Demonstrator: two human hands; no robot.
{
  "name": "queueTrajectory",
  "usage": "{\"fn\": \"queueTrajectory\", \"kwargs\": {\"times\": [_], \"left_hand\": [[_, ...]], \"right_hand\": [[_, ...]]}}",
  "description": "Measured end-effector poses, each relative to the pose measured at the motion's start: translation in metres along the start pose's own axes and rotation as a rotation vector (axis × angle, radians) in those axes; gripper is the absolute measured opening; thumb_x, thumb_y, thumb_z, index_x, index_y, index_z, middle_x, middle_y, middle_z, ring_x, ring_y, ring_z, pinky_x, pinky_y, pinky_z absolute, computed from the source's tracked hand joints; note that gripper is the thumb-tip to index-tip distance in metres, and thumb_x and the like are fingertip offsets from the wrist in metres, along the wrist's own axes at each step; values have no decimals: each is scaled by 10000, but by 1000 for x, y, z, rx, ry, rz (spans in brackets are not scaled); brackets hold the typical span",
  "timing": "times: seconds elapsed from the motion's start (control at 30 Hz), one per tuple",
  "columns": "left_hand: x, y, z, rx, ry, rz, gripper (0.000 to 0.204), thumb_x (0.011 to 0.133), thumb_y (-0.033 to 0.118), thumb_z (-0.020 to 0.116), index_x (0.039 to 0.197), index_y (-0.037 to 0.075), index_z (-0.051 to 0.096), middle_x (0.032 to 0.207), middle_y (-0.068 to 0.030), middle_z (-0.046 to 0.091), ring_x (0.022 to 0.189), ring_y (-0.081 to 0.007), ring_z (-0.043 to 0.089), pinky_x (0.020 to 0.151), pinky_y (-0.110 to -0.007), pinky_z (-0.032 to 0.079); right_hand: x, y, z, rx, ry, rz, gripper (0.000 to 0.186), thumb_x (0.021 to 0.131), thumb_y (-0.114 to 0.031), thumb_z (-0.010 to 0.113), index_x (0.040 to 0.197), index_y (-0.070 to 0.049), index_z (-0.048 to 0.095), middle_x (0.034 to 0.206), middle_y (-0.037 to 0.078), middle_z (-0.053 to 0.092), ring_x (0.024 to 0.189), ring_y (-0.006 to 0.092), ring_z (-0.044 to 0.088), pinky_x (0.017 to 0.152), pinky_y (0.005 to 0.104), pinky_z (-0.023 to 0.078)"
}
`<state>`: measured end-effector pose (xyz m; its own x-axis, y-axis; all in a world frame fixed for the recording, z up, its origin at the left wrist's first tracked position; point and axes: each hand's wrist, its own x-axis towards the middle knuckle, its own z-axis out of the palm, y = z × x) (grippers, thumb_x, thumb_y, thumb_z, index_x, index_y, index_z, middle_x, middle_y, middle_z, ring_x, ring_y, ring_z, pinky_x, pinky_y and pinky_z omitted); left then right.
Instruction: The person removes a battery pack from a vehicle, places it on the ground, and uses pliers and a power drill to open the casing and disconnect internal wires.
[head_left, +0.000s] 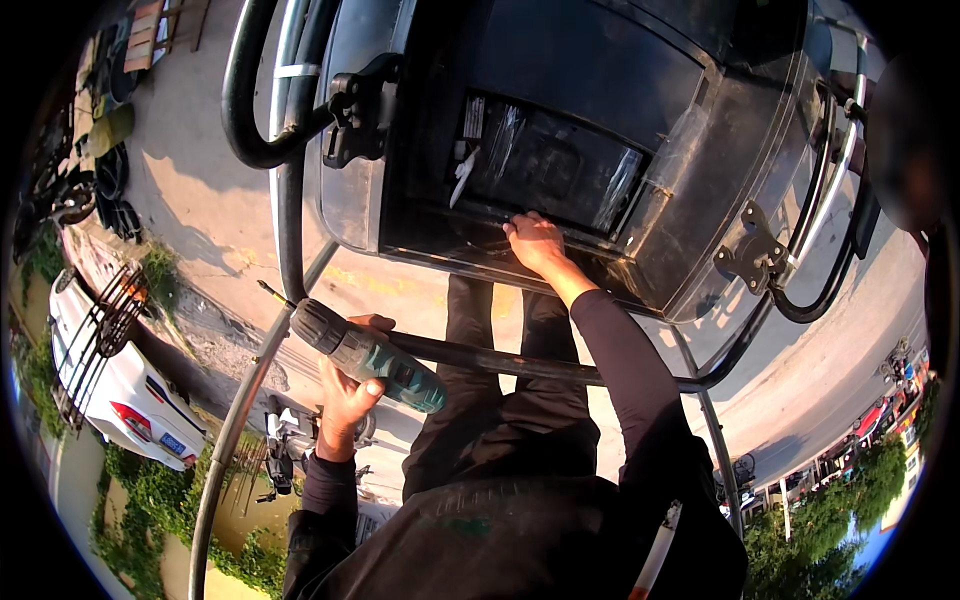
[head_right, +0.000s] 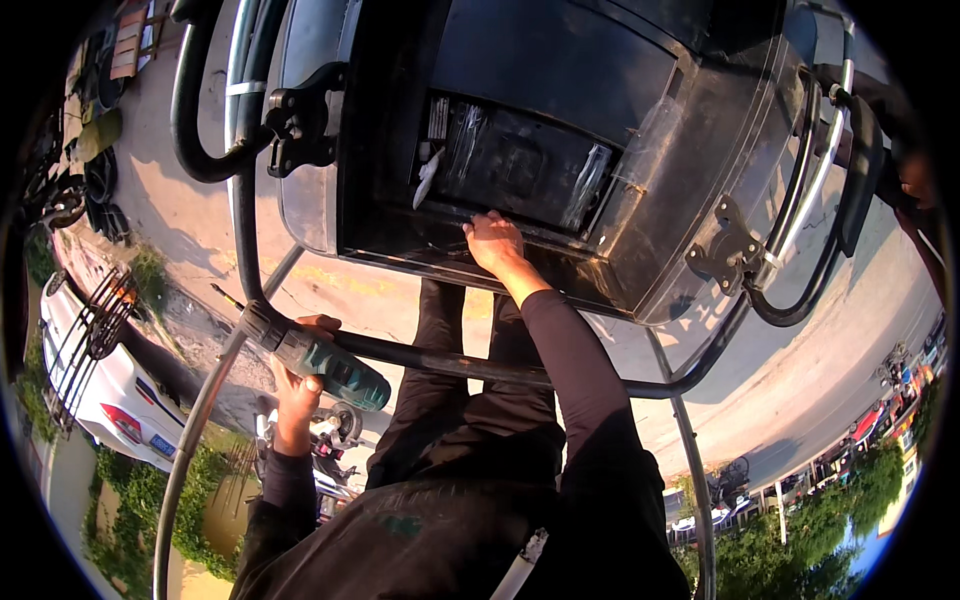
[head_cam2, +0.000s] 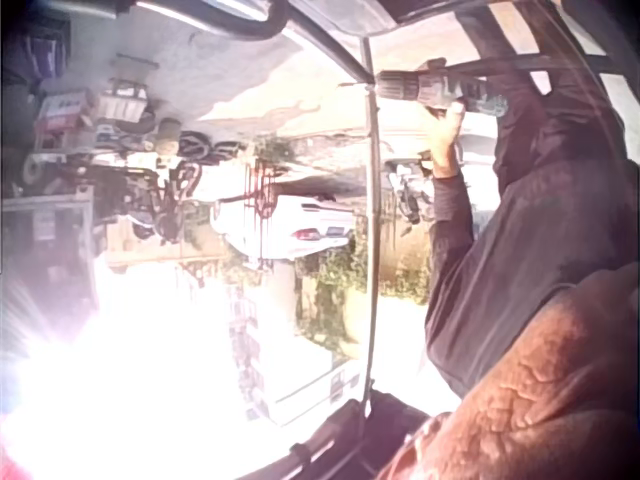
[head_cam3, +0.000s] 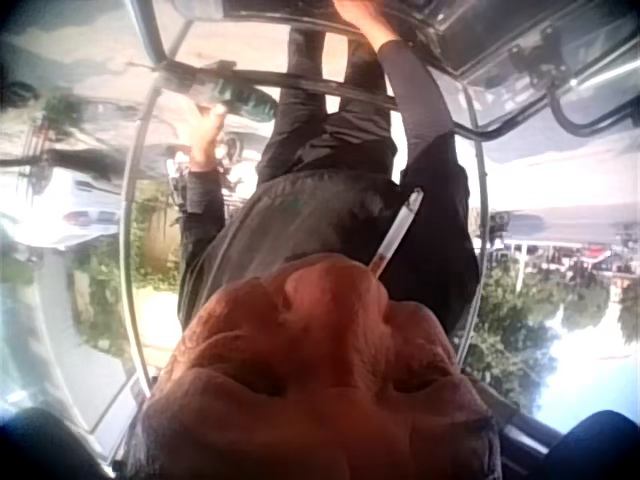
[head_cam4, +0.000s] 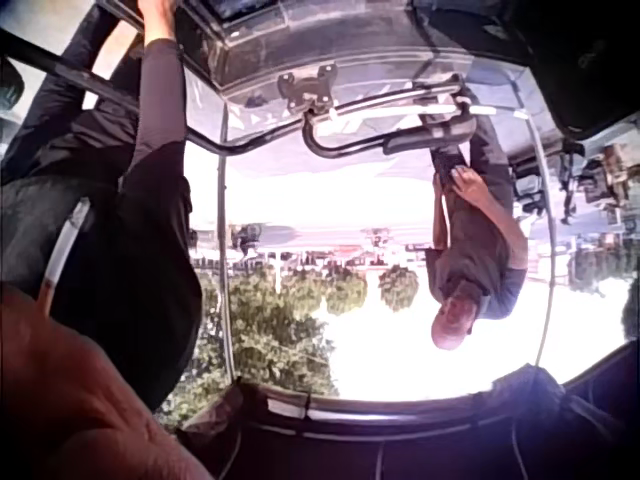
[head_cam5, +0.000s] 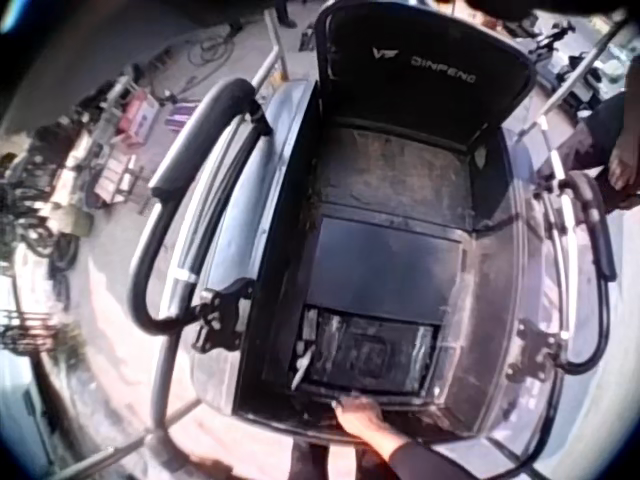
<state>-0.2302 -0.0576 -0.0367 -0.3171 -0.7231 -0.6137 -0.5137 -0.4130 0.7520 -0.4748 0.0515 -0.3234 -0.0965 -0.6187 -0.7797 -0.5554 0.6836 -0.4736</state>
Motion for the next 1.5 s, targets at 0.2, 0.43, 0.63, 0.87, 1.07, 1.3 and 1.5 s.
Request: {"fn": "queueTrajectory", "kwargs": {"times": [0.2,0.43,0.63,0.87,1.07,1.3,1.5], "left_hand": [[-2,1,1,-37,0,-28,885,664,700,828,1100,-47,638,1129,-190,683,973,-250,682,828,-389,560],[2,-3,-4,-75,-49,-55,890,657,689,831,1114,-48,629,1118,-199,693,961,-270,697,830,-399,571],[0,-1,0,-42,8,-64,888,661,729,807,1055,-53,656,1085,-207,707,945,-270,706,820,-399,573],[4,7,-1,-11,1,-105,923,680,759,772,1075,-68,657,1089,-200,709,933,-261,710,812,-389,577],[1,9,-2,2,6,-131,914,668,743,800,1072,-64,659,1062,-186,716,918,-251,713,810,-379,580],[5,11,0,15,-23,-136,939,662,754,792,1089,-73,663,1030,-178,726,909,-271,725,816,-390,590],[1,0,-5,58,-29,-85,922,677,769,770,1071,-58,669,995,-183,729,914,-293,731,817,-387,587]], "right_hand": [[30,20,-14,150,832,250,593,831,-238,796,1259,44,498,1250,260,531,1175,438,539,1033,487,446],[83,80,-53,1226,132,438,324,898,-360,794,1012,-87,664,846,18,660,767,174,638,720,325,498],[105,65,-37,1441,174,538,325,821,-277,880,861,-87,619,644,13,562,529,170,545,511,338,443],[115,65,-43,1517,79,613,407,867,-363,828,728,-120,534,582,9,457,471,172,447,476,348,381],[117,57,-42,1488,79,676,475,888,-365,806,638,-156,460,536,5,400,433,181,400,454,373,344],[118,68,-31,1454,186,679,257,902,-336,750,804,-120,651,563,17,491,461,187,471,469,373,402],[97,39,-35,1414,258,762,262,941,-262,690,758,-112,578,558,28,454,450,192,433,455,367,354]]}}
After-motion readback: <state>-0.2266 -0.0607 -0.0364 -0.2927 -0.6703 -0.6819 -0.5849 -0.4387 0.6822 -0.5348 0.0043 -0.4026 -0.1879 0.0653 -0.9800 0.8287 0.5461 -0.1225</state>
